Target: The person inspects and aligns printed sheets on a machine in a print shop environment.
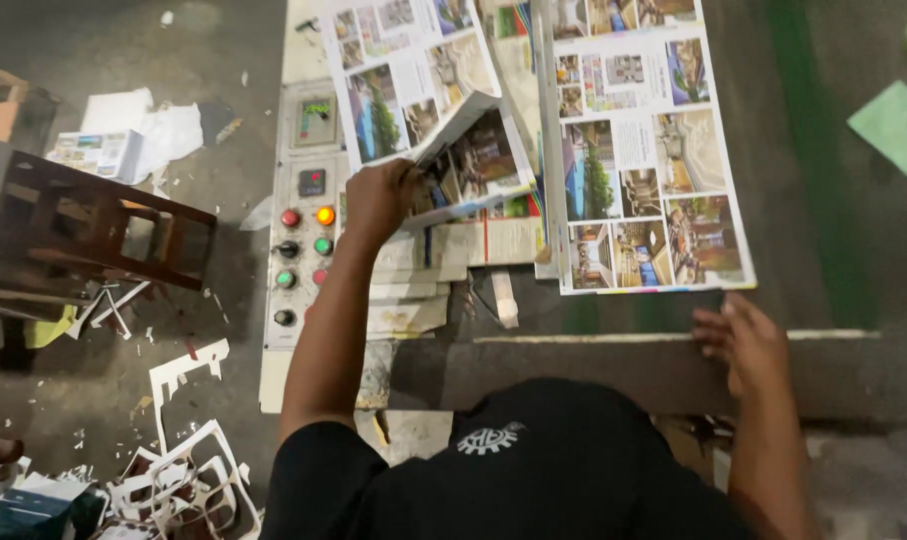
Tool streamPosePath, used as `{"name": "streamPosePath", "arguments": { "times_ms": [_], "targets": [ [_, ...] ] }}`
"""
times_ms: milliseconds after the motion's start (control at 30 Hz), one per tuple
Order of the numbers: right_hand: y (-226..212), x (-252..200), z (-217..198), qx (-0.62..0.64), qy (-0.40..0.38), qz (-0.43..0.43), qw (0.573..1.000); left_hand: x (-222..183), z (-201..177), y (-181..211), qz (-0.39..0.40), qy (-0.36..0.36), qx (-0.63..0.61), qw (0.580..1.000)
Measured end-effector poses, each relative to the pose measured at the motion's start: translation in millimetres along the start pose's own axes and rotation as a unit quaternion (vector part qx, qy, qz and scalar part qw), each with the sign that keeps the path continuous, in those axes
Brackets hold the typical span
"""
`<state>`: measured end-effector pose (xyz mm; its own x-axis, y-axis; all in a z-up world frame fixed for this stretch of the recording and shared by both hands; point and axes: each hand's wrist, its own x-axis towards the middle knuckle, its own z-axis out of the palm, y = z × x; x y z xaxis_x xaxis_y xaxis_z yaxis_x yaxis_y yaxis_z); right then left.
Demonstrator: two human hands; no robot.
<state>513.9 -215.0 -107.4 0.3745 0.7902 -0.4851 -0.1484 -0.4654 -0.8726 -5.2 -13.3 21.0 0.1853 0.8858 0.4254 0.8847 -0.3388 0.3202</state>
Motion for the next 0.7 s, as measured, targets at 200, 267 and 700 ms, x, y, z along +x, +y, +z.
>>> {"name": "streamPosePath", "arguments": {
  "times_ms": [200,267,700],
  "targets": [
    [18,-11,-4,-0.002,-0.018,0.009,1.0,9,-21,8,0.034,0.169,0.013,0.985],
    [25,-10,5,0.007,-0.037,0.004,0.999,5,-28,39,0.078,0.168,0.004,0.983],
    [29,-30,124,0.084,-0.229,-0.065,0.968,-132,44,189,0.24,-0.118,-0.131,0.954]
  ]
}}
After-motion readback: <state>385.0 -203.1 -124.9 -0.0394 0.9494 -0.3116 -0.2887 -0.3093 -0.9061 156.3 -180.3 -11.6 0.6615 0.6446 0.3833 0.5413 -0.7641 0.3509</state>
